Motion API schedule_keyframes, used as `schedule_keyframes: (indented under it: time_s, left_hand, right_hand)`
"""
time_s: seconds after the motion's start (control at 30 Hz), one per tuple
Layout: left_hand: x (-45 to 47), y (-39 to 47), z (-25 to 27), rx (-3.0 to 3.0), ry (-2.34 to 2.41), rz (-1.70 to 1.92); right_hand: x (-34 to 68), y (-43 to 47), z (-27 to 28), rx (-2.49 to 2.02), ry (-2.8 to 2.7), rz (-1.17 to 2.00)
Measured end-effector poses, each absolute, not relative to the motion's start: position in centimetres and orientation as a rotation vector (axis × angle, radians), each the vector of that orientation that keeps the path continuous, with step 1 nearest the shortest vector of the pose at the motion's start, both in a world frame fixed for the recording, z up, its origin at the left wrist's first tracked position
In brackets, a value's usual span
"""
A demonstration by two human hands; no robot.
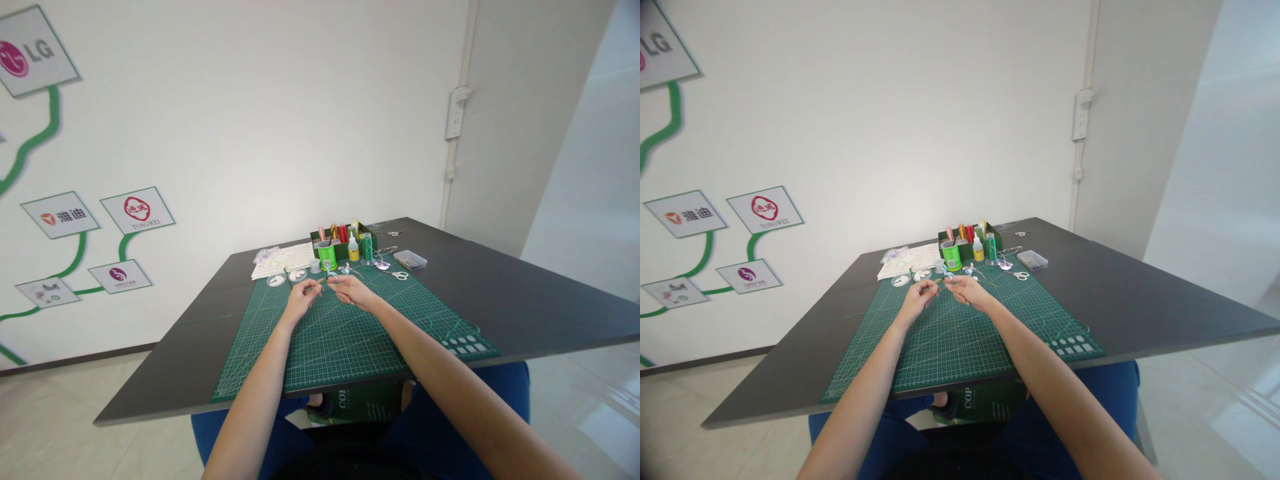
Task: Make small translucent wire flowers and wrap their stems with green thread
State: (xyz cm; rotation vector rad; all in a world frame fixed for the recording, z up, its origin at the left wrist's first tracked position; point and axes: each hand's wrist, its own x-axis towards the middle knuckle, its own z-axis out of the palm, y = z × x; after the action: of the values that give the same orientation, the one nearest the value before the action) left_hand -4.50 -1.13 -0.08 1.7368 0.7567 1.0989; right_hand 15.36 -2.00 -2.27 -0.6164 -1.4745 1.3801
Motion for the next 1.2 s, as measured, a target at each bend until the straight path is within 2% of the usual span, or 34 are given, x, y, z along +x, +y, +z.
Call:
schedule_keyframes:
  time_s: [1.2]
  left_hand:
    - [-4.51, -1.25, 0.13, 1.745, 0.755, 1.114]
  right_hand:
    - [15.23, -2.36, -1.95, -0.643, -1.466, 1.390]
